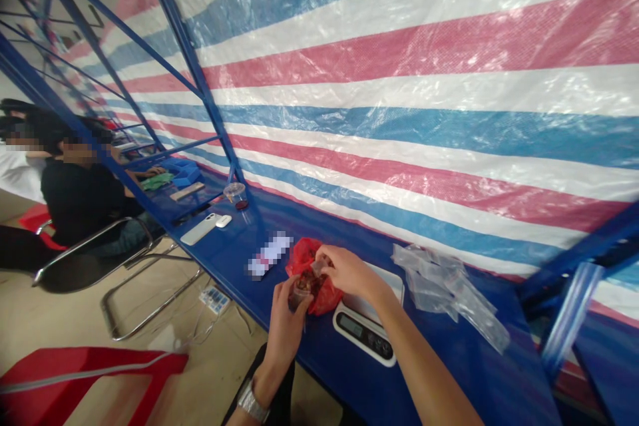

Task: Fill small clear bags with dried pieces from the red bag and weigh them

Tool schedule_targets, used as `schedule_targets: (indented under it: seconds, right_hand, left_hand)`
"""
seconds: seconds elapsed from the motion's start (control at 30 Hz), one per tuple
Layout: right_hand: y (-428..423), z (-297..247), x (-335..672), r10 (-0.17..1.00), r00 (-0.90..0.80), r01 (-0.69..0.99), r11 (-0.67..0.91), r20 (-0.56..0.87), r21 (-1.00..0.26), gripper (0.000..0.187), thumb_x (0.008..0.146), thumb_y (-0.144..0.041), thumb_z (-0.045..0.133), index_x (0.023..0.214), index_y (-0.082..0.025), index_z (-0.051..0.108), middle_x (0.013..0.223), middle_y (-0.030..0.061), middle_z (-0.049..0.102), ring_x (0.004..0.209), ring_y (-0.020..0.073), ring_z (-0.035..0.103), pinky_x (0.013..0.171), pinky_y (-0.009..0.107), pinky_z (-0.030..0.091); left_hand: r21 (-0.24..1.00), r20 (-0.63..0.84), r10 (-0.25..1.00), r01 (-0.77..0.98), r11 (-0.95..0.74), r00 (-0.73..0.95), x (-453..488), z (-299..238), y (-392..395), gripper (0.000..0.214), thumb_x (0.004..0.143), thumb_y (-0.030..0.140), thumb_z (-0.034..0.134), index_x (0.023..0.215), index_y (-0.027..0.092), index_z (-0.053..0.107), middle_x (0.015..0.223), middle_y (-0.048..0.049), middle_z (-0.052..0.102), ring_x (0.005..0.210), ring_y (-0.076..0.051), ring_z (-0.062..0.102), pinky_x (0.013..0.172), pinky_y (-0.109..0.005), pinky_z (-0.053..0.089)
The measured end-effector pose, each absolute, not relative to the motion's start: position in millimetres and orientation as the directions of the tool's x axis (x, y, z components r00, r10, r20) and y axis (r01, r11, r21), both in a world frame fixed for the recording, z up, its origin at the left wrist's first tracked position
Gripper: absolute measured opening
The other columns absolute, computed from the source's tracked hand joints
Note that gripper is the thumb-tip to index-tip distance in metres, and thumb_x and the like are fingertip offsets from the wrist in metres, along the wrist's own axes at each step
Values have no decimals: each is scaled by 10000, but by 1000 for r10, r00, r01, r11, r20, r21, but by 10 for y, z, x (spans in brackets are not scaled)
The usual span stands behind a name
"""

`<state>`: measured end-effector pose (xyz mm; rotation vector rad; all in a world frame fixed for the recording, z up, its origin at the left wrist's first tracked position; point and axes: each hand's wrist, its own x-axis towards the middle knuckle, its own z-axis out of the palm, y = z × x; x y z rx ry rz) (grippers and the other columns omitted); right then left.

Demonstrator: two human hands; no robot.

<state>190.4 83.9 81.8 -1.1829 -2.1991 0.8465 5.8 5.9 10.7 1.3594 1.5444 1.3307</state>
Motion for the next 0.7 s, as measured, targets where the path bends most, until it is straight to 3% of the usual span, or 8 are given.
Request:
schedule_targets:
  seconds: [0.13,0.3,0.4,0.53,0.7]
  right_hand:
    - [860,779,1920,854,-501,626,470,140,-623,226,869,-53,586,991,-213,689,1048,53,743,979,220,676,913,325,460]
    - [836,825,1905,822,-535,625,541,196,-563,222,887,-56,592,991,-218,702,1052,56,732,1004,222,666,936,331,443]
    - [829,831,1898,823,-537,639,542,187,-547,243,881,-35,580,981,-218,703,1066,51,740,1040,223,666,949,333,439]
    - [837,805,1887,808,-556,643,566,194,-515,268,873,-20,582,1004,-215,712,1097,60,749,1089,232,660,971,347,437]
    - [842,772,1895,808,-557,654,570,193,-497,273,881,-32,592,1044,-214,712,1136,69,736,1127,234,647,1029,376,426]
  left_hand:
    - [910,151,978,408,-81,-143,4,125,136,445,855,190,645,1298,219,662,1156,-88,587,1069,-244,643,1021,-411,506]
    - [805,167,982,586,-88,-83,-37,205,280,610,738,112,725,1336,222,671,1171,-108,685,1108,-311,642,1032,-468,479]
    - [851,123,988,521,-60,-88,-37,253,310,626,683,77,757,1292,218,705,1158,-104,738,1119,-310,667,1048,-462,482]
    - [937,57,985,350,5,-165,-64,244,258,527,712,133,772,1229,231,737,1153,-87,776,1077,-274,717,1029,-417,512]
    - [938,17,989,344,36,-150,-110,236,215,491,783,195,722,1274,201,705,1031,-76,803,914,-236,749,871,-341,551]
